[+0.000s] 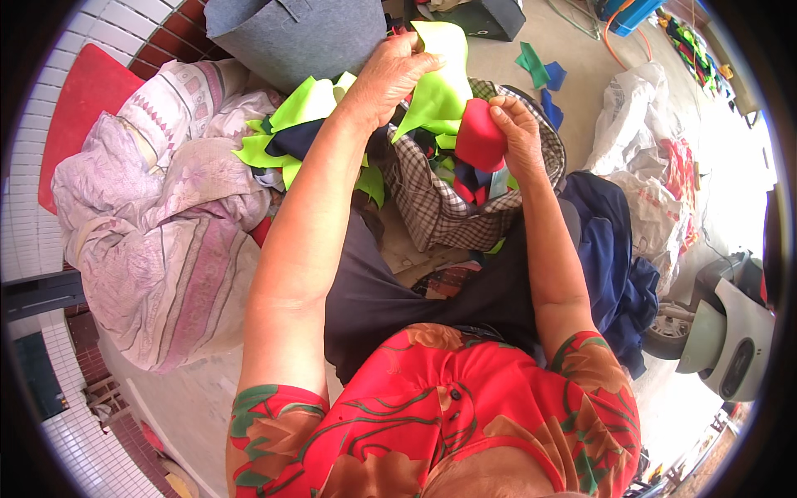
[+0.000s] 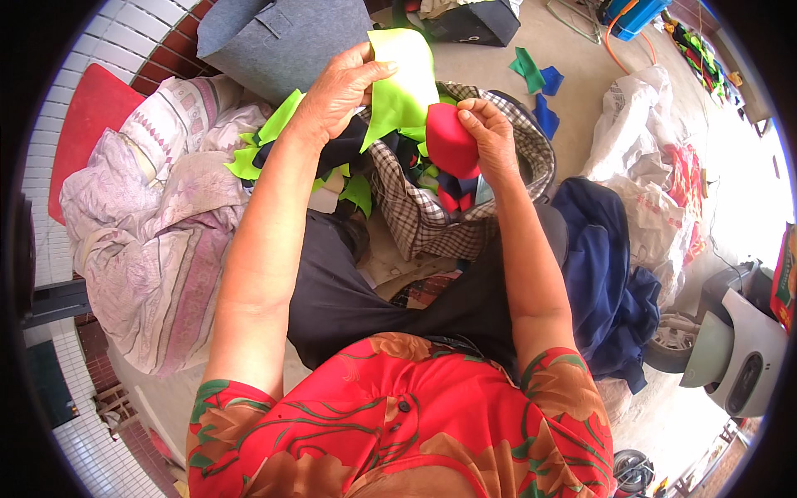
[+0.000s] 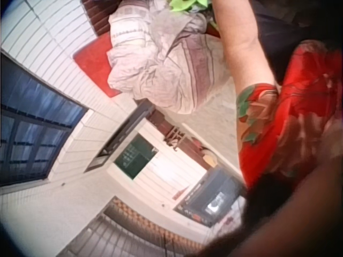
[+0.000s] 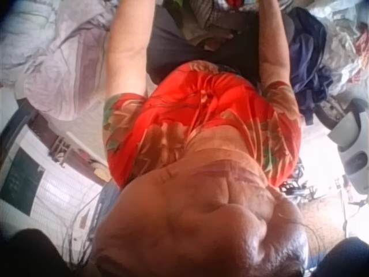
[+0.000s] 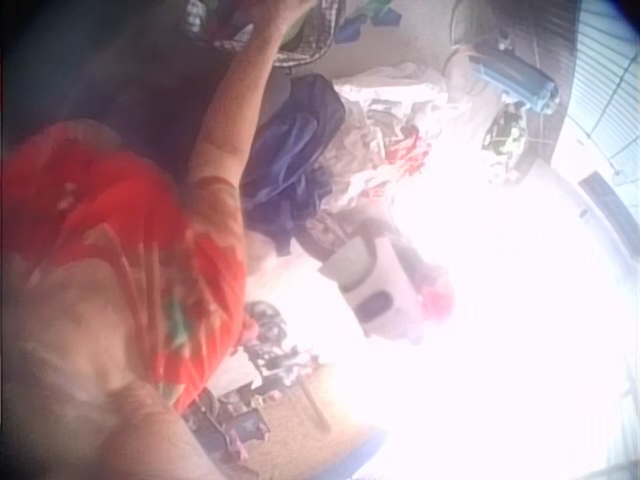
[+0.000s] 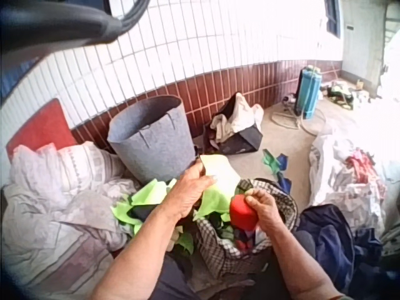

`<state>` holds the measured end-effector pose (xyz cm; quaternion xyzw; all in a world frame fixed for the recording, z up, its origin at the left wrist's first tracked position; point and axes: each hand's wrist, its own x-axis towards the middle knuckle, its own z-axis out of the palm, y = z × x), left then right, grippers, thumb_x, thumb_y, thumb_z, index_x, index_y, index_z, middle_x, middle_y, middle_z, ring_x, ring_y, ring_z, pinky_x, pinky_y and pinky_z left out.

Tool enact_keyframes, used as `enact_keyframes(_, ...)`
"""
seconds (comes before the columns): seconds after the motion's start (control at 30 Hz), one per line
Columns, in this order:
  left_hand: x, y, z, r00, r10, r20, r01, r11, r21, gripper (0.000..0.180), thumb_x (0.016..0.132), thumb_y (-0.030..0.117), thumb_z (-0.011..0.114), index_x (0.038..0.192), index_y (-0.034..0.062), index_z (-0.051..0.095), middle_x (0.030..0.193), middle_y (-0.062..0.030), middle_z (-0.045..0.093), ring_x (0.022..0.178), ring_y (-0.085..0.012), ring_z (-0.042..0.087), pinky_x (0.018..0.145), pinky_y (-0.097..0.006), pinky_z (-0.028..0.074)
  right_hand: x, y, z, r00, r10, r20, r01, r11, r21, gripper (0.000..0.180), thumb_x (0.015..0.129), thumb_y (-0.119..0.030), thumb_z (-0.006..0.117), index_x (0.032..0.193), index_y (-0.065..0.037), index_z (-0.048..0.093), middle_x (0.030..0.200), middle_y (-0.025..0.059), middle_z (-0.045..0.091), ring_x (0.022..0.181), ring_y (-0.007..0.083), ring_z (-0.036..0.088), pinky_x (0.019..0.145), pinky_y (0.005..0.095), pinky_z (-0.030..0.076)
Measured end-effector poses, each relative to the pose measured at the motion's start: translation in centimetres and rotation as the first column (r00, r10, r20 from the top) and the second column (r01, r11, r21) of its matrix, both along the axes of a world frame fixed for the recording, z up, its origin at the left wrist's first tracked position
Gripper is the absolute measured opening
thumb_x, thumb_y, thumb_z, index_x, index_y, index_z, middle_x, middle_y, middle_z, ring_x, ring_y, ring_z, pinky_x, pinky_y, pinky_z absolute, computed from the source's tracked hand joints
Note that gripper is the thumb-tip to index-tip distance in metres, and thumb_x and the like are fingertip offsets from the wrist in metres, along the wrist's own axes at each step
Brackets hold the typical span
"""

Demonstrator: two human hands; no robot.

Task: The person sits on the floor and sorts through a pile of colorful fabric scraps, picking up individual pieces and placing them into a checkered basket. The person handles various colors including green, red, and white, occasionally unfolding or inspecting the pieces before moving them.

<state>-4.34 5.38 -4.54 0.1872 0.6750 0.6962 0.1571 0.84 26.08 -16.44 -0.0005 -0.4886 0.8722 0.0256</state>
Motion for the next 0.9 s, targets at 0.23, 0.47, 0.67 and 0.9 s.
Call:
enact_keyframes(0.23, -0.1, -1.3, 0.3, 0.996, -0.026, 0.082, 0.023, 0.999, 0.027, 0.035, 0.087, 0.016, 0.055, 0.117, 0.0007, 0.050, 0.105, -0.0079, 0.060, 0.092, -0.0156, 0.060, 0.080, -0.030, 0.049, -0.2, 0.3, -0.7, 0.994, -0.078, -0.073, 0.106, 0.789, 0.606, 0.027, 0.085, -0.021, 0.059, 0.104, -0.001, 0.060, 0.096, 0.0055, 0.062, 0.091, 0.0117, 0.053, 0.082, 0.0258, 0.041)
enact_keyframes(0.47, -0.7, -4.3, 0.8, 0.985, 0.170, 0.007, -0.168, 0.980, -0.104, 0.026, 0.085, 0.013, 0.055, 0.107, -0.0007, 0.053, 0.095, -0.0087, 0.061, 0.081, -0.0150, 0.063, 0.068, -0.029, 0.053, -1.2, 1.6, -3.8, 0.958, -0.279, 0.065, 0.161, 0.711, 0.684, 0.027, 0.084, -0.022, 0.058, 0.101, -0.001, 0.062, 0.090, 0.0074, 0.065, 0.083, 0.0137, 0.058, 0.077, 0.0274, 0.045)
enact_keyframes(0.67, -5.3, -14.7, -3.2, 0.875, 0.440, -0.203, -0.482, 0.745, -0.462, 0.024, 0.072, 0.015, 0.063, 0.084, -0.0045, 0.058, 0.078, -0.0159, 0.062, 0.069, -0.0222, 0.062, 0.062, -0.034, 0.048, -3.1, 1.9, -6.0, 0.975, -0.223, -0.010, 0.126, 0.515, 0.848, 0.030, 0.077, -0.021, 0.061, 0.101, -0.003, 0.063, 0.092, 0.0141, 0.065, 0.086, 0.0233, 0.063, 0.078, 0.0327, 0.047)
enact_keyframes(0.9, -3.9, -16.8, -2.0, 0.657, 0.497, -0.566, -0.720, 0.195, -0.666, 0.058, 0.072, 0.031, 0.066, 0.113, -0.0075, 0.052, 0.108, -0.0234, 0.059, 0.102, -0.0333, 0.058, 0.087, -0.037, 0.045, -8.1, 1.2, -8.7, 0.996, -0.023, 0.085, -0.081, 0.135, 0.988, 0.057, 0.070, -0.039, 0.068, 0.111, -0.001, 0.058, 0.102, 0.0203, 0.062, 0.100, 0.0320, 0.059, 0.086, 0.0373, 0.045)
